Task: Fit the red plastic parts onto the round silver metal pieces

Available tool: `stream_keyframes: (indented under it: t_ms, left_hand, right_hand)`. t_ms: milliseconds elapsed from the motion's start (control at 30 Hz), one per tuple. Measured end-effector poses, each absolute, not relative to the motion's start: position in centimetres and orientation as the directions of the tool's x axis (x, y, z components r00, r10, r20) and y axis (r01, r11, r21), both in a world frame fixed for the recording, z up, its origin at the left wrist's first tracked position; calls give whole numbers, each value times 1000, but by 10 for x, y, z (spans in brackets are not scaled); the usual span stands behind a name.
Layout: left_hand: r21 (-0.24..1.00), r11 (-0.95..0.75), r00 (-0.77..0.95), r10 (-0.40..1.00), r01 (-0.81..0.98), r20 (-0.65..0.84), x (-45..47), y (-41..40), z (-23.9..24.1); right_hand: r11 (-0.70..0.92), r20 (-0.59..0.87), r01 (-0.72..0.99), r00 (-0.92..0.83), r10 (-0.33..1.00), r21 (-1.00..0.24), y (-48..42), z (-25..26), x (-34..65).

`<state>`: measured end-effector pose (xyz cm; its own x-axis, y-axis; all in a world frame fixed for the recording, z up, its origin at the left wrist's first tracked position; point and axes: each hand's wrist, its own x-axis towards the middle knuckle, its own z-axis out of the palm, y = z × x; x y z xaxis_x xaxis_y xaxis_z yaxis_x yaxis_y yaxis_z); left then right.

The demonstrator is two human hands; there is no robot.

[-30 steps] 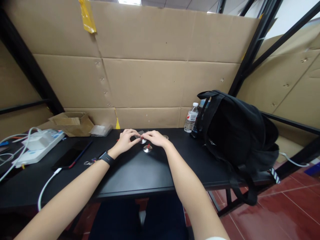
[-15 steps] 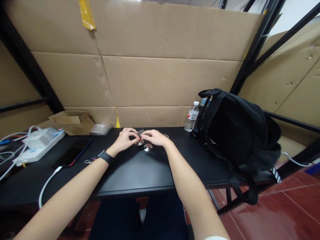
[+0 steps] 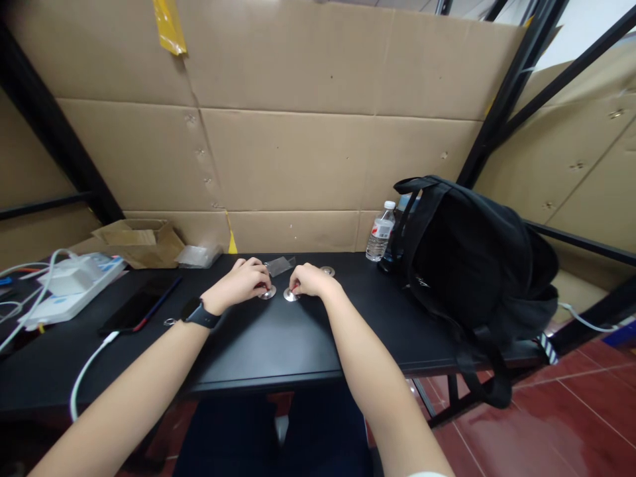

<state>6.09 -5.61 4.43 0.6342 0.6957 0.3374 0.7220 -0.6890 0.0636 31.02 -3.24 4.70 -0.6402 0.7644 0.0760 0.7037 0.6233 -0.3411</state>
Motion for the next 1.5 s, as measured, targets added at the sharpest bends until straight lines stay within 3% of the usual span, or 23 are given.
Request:
stream_keyframes:
  t_ms: [300, 900, 1000, 1100, 1267, 1500]
  left_hand:
    - [-21, -647, 611, 709, 762, 352, 65, -58, 44]
    - [-177, -650, 669, 674, 739, 313, 71, -58, 33]
    - [-118, -658, 646, 663, 744, 379, 69, -58, 33]
    - [7, -660, 592, 678, 751, 437, 67, -54, 35]
    - [193, -626, 450, 710, 755, 541, 63, -45, 37]
    - [369, -654, 321, 690, 661, 648, 74, -43, 34]
  right_hand:
    - [567, 104, 724, -578, 809, -392, -37, 43, 301]
    - [608, 129, 705, -609, 783, -364, -42, 45, 301]
    - [616, 184, 665, -602, 777, -423, -40, 45, 303]
    - [609, 296, 549, -555, 778, -572, -37, 45, 302]
    - [541, 477, 218, -286, 831, -812, -31, 47, 295]
    - [489, 491, -54, -171, 854, -870, -36, 52, 285]
